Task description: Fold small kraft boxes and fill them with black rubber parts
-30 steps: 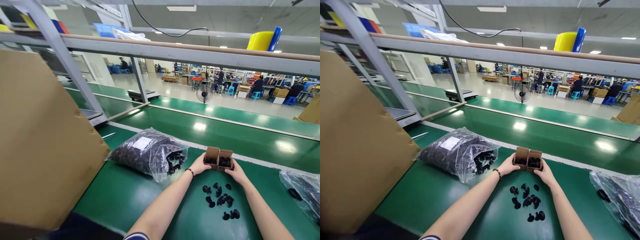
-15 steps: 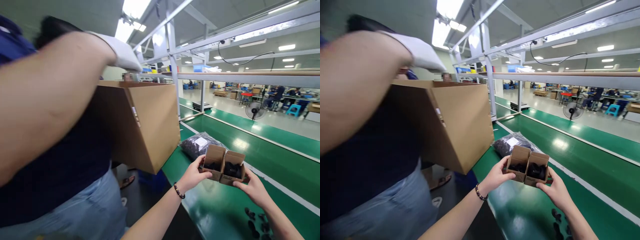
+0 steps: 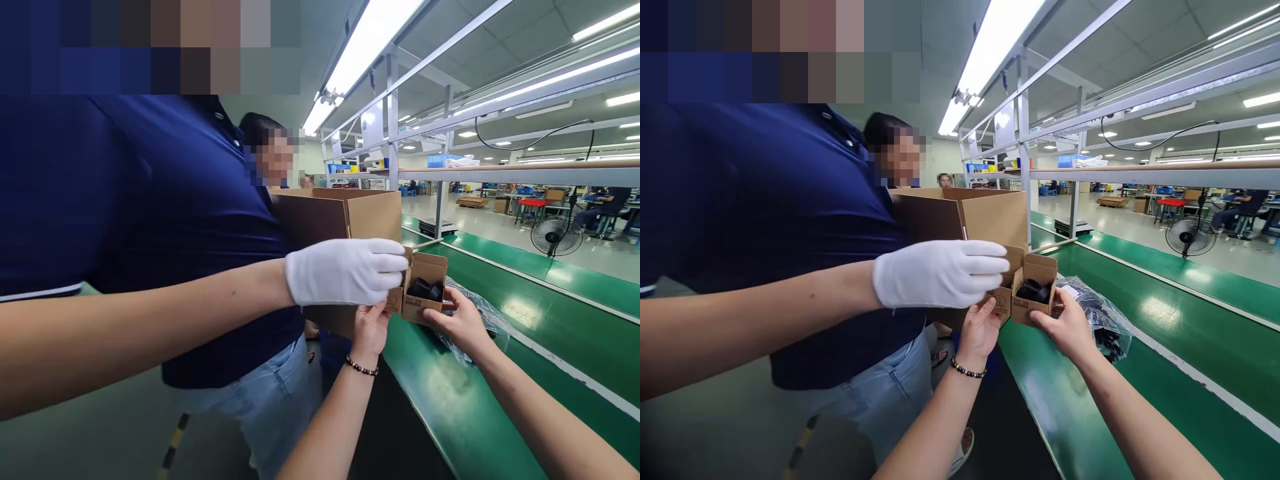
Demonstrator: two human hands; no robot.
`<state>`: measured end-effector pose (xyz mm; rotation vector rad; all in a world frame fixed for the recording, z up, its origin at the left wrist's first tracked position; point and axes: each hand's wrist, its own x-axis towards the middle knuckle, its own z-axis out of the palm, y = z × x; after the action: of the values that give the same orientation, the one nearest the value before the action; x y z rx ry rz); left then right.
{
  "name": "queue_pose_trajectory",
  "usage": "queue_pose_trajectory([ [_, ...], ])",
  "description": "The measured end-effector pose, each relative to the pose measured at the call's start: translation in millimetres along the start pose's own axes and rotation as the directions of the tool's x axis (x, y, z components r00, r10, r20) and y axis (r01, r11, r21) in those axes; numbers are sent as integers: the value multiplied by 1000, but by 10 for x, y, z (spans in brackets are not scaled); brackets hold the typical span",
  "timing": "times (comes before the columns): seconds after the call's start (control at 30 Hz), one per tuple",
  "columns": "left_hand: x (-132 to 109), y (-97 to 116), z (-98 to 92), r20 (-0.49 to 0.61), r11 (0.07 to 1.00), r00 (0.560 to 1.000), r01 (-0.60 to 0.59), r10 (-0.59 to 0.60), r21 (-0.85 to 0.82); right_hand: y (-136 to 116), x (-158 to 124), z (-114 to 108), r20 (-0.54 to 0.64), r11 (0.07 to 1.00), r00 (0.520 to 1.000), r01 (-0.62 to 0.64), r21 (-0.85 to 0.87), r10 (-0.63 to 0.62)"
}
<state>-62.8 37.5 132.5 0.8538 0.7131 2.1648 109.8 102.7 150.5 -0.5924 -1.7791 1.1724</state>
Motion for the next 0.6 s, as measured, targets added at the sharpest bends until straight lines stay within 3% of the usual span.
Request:
queue_pose_trajectory([
  [0.23, 144, 34, -158, -67, 994, 994, -92, 88, -56, -135, 152, 109, -32, 1000, 999, -11, 4, 11],
  [0.33, 207, 175, -199, 24, 995, 996, -82, 84, -57, -135, 263, 193, -55, 998, 998, 2, -62, -6],
  [0.47, 260, 307, -105, 186, 999, 982, -27, 32, -30, -126, 423, 340, -89, 998, 996, 11, -59, -16],
  [0.6, 289, 274, 48, 186, 998, 981, -51, 46, 23, -177, 568, 456, -102, 1000, 994, 27, -5, -28],
])
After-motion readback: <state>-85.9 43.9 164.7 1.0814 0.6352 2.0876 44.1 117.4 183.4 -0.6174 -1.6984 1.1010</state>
